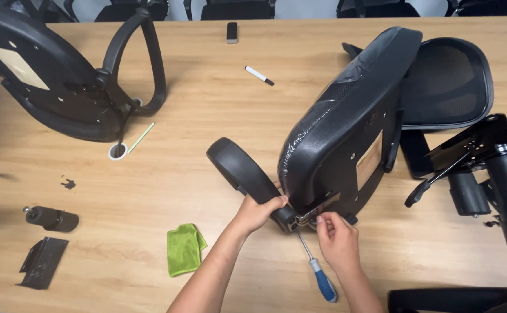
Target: Disassembling an office chair by removing screws from the armrest and base using a screwdriver.
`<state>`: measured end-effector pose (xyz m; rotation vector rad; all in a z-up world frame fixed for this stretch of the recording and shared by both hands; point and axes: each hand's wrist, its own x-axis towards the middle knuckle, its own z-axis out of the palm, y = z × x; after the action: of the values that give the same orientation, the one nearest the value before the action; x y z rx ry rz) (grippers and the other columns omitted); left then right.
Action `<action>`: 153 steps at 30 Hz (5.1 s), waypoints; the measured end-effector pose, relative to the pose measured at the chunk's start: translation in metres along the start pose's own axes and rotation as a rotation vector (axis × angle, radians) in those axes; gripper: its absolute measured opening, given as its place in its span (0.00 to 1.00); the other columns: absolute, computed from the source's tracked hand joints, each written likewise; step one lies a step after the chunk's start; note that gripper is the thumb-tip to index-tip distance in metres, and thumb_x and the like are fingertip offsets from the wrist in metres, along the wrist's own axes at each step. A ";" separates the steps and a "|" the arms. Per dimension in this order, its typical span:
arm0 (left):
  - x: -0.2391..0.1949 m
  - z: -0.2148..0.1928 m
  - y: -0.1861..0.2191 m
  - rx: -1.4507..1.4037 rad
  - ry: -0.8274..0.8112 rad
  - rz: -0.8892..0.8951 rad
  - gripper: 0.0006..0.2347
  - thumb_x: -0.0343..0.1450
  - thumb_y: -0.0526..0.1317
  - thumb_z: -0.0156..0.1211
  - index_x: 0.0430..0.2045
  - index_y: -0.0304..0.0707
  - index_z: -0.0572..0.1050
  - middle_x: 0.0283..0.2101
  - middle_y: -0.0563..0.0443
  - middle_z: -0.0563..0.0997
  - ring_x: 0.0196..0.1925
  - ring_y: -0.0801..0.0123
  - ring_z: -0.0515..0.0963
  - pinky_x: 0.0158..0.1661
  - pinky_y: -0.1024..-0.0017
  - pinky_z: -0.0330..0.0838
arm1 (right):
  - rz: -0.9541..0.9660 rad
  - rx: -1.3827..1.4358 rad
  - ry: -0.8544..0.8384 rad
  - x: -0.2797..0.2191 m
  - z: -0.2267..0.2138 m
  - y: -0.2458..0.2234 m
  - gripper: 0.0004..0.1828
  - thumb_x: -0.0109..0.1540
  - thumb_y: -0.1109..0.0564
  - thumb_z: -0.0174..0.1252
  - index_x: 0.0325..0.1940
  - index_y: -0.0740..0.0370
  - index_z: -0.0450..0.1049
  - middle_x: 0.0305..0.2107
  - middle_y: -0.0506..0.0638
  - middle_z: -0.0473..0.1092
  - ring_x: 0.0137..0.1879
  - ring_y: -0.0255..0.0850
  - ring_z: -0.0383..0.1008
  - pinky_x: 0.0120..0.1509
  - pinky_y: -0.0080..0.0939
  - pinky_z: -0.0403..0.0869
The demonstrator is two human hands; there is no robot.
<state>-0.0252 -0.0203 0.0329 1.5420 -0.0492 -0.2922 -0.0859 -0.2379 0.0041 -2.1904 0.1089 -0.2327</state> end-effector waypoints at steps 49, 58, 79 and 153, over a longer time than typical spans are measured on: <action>0.004 0.000 -0.016 0.050 0.075 0.082 0.11 0.66 0.36 0.66 0.36 0.25 0.80 0.34 0.48 0.84 0.38 0.69 0.83 0.41 0.70 0.77 | -0.705 -0.399 0.036 0.015 -0.015 -0.003 0.10 0.54 0.60 0.68 0.34 0.67 0.76 0.22 0.52 0.70 0.29 0.45 0.74 0.33 0.44 0.74; 0.003 0.017 0.044 -0.043 -0.063 0.126 0.16 0.66 0.34 0.62 0.48 0.31 0.81 0.32 0.52 0.82 0.35 0.75 0.80 0.38 0.74 0.75 | -0.237 -0.082 0.101 0.000 -0.017 -0.001 0.08 0.56 0.63 0.62 0.33 0.66 0.69 0.24 0.53 0.69 0.28 0.43 0.73 0.32 0.41 0.73; 0.017 0.009 0.032 0.011 -0.046 0.107 0.17 0.65 0.30 0.61 0.49 0.34 0.81 0.30 0.52 0.84 0.34 0.77 0.82 0.38 0.76 0.76 | 0.146 0.347 -0.002 -0.012 0.009 0.028 0.10 0.62 0.64 0.61 0.45 0.70 0.70 0.37 0.54 0.74 0.41 0.38 0.77 0.43 0.37 0.75; -0.032 -0.050 -0.070 -0.233 0.104 -0.126 0.24 0.56 0.31 0.66 0.50 0.36 0.77 0.44 0.52 0.82 0.48 0.70 0.80 0.49 0.73 0.74 | 0.934 1.414 -0.037 -0.023 0.055 0.131 0.35 0.66 0.42 0.51 0.69 0.70 0.59 0.59 0.63 0.70 0.66 0.57 0.69 0.71 0.60 0.68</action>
<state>-0.0564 0.0355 -0.0327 1.3288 0.1588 -0.3059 -0.0961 -0.2683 -0.1363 -0.5969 0.6829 0.2302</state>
